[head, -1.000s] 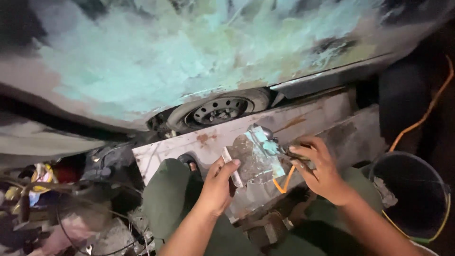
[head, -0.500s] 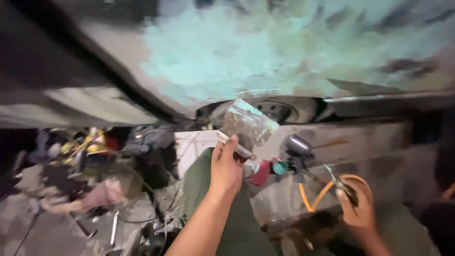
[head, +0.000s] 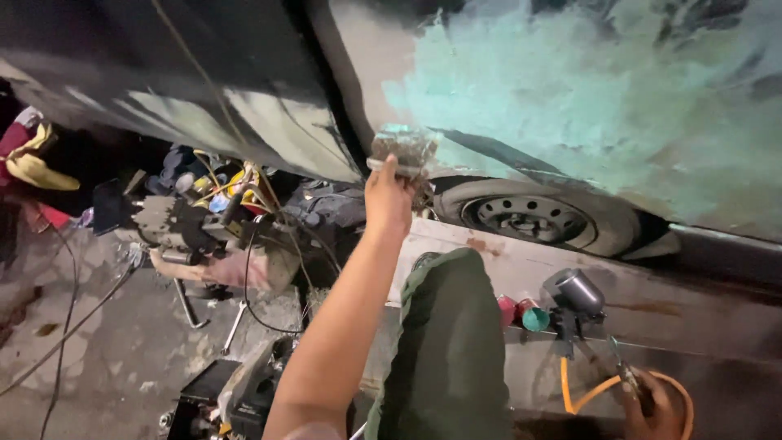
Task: The person applies a light blue body filler to a car's undercarriage using a spray gun and a putty knife. They repeatedly spray the filler onto the putty knife and spread it onto the vehicle's surface, smoothing it out.
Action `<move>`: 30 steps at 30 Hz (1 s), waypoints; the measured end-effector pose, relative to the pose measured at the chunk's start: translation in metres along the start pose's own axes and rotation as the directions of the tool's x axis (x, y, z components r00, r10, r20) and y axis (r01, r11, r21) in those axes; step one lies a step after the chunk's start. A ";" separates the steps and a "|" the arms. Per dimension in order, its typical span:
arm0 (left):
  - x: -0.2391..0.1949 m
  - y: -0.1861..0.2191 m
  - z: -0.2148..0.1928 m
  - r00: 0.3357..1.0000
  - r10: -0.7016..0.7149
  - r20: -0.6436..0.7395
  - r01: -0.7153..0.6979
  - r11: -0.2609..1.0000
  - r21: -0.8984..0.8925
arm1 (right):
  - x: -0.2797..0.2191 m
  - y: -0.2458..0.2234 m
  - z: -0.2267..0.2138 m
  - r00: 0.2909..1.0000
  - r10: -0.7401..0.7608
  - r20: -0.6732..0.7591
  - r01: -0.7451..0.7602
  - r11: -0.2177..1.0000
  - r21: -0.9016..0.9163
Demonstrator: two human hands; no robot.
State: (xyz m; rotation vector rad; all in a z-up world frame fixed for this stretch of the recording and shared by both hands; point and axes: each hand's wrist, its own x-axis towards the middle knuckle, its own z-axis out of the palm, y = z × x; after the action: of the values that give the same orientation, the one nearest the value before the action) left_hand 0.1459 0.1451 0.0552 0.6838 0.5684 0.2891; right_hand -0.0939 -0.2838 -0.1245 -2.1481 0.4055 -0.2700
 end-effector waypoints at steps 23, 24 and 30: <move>0.046 0.040 0.029 0.998 -0.010 0.062 -0.004 0.973 0.231 | -0.002 -0.016 0.016 0.927 -0.348 -0.139 0.347 0.937 -0.030; 0.051 0.038 0.023 0.993 -0.050 0.109 0.010 0.943 0.334 | -0.004 -0.020 0.015 0.909 -0.392 -0.138 0.387 0.920 -0.067; -0.021 0.064 -0.002 0.991 0.116 0.067 -0.133 0.889 0.438 | -0.015 -0.031 0.014 0.824 -0.550 -0.137 0.516 0.828 -0.221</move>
State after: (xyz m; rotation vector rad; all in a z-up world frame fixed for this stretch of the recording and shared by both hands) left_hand 0.1230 0.1844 0.1045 1.1689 0.5588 0.2673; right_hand -0.0974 -0.2507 -0.1077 -2.3850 -0.0891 -0.7974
